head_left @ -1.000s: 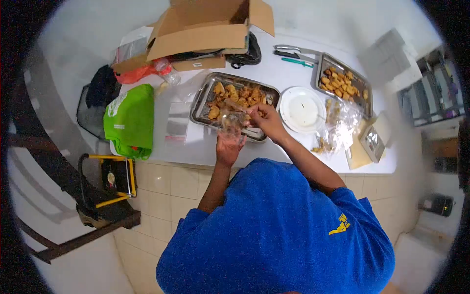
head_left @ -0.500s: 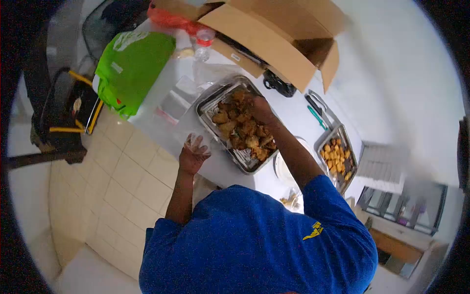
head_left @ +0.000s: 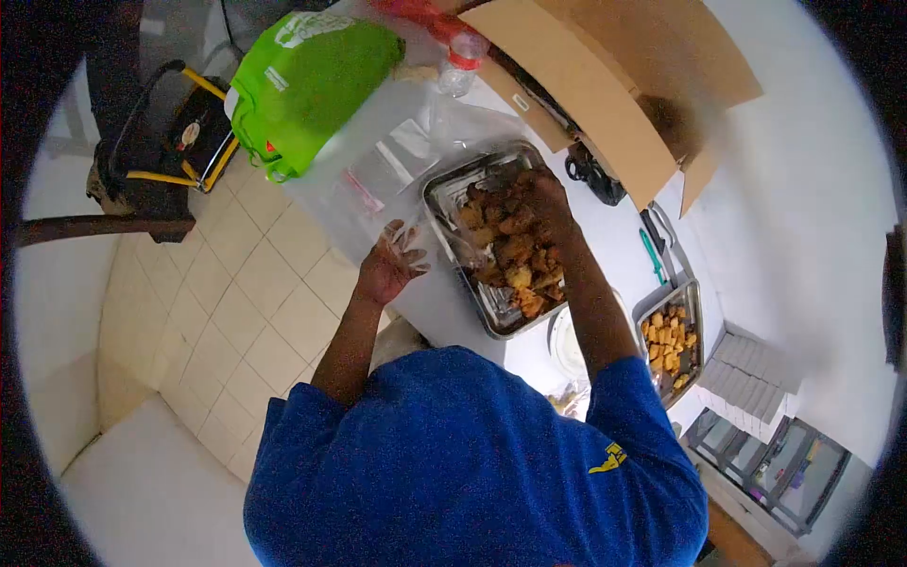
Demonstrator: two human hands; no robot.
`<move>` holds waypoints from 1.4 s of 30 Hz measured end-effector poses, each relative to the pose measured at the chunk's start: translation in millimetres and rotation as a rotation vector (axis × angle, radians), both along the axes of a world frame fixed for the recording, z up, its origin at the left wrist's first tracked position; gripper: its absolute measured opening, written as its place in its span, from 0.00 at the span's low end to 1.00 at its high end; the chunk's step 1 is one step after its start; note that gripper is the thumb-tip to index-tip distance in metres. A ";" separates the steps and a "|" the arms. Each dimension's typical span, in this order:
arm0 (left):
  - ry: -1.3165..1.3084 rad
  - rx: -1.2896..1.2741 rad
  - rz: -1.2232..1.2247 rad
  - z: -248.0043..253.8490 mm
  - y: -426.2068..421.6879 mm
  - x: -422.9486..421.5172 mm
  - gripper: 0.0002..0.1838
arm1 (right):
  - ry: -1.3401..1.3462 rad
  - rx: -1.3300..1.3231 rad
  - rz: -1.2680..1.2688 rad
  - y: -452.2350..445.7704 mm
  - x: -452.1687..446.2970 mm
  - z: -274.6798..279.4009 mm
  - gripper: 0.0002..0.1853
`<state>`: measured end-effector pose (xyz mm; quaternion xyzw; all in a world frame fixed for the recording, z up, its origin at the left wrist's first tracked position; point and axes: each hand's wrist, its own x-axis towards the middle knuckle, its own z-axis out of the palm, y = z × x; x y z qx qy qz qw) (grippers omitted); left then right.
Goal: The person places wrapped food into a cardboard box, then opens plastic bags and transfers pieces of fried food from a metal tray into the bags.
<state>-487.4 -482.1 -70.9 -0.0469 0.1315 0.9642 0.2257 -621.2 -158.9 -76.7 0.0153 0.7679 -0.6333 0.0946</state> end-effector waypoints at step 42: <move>0.311 0.381 -0.397 76.9 72.9 13.3 0.36 | 0.249 0.308 0.242 -100.4 156.9 327.1 0.25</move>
